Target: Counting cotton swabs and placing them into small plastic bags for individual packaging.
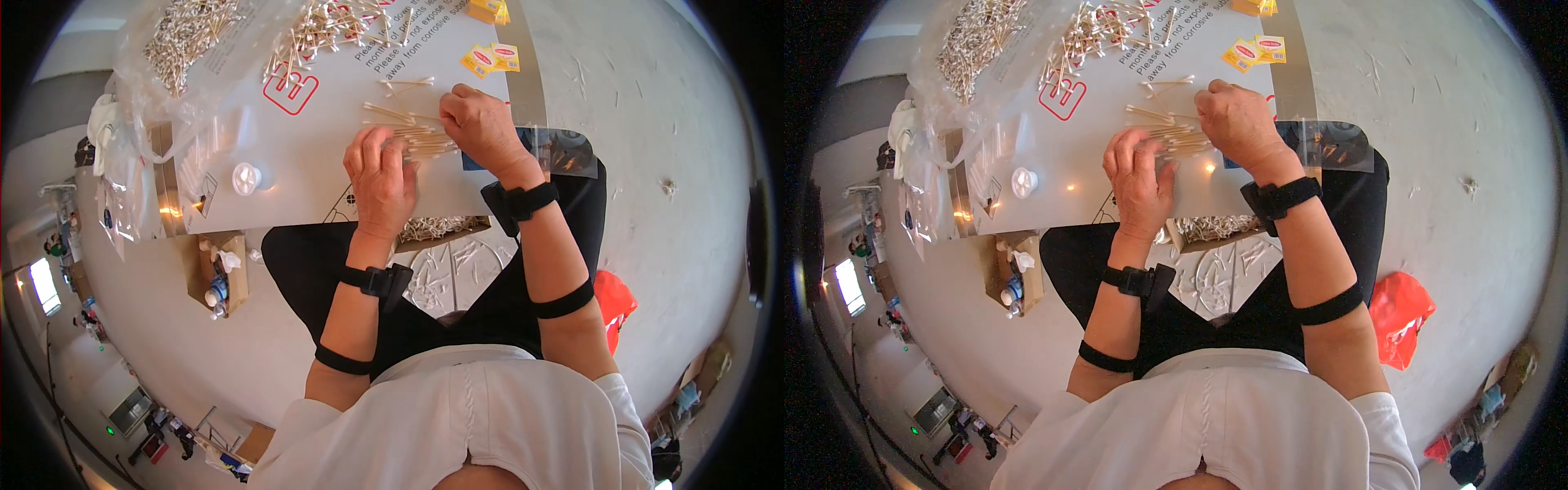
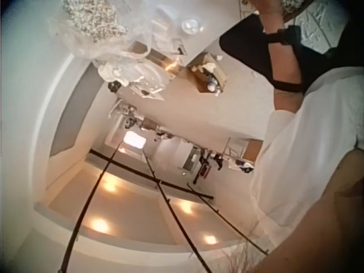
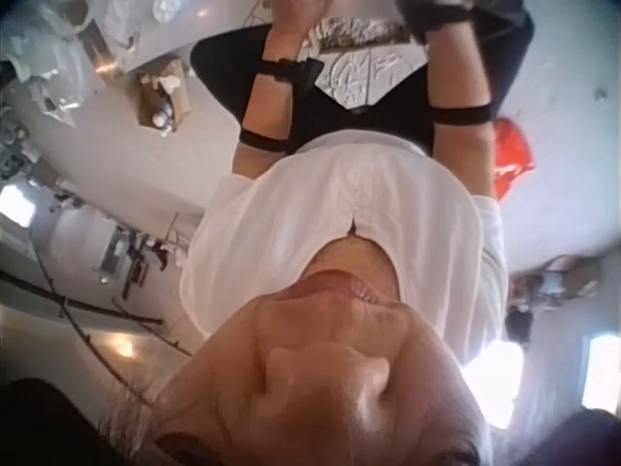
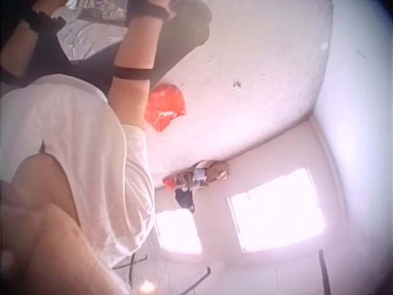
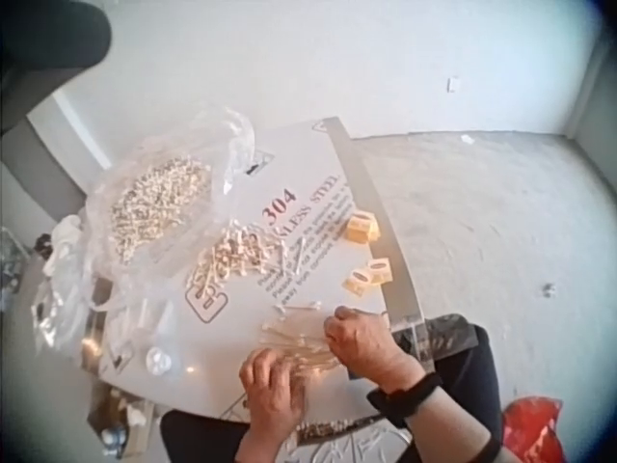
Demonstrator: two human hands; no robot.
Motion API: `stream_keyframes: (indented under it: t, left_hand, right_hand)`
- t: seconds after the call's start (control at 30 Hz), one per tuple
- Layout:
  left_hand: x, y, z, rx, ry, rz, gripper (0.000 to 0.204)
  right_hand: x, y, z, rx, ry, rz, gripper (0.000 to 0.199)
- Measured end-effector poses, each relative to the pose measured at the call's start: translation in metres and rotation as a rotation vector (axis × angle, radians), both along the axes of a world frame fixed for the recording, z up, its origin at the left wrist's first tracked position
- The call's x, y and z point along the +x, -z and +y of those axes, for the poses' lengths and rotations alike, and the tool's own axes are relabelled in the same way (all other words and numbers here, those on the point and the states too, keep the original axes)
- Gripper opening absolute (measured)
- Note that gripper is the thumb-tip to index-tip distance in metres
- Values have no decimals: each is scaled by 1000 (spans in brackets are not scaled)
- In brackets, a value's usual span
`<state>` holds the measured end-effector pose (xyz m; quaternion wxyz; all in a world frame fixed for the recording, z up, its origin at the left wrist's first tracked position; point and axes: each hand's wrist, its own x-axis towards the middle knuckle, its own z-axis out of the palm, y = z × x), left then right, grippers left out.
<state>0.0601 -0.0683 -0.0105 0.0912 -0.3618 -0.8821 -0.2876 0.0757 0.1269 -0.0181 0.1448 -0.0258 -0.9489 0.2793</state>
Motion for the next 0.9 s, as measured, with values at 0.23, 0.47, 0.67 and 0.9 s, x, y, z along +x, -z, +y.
stream_keyframes:
  t: [0.23, 0.47, 0.67, 0.9]
  left_hand:
    - [0, 7, 21, -259, -90, 16, 72]
    - [13, 13, 17, -249, -107, -109, 79]
    - [25, 11, 6, -342, -53, -74, 80]
    - [18, 6, 10, -287, -99, -88, 78]
  right_hand:
    - [-7, -3, 13, 163, 115, 24, 7]
    - [-37, -11, -12, 2, 47, 162, 10]
    - [-53, -1, -5, 96, -58, 167, 14]
    - [-52, 4, 19, -103, -274, -16, 7]
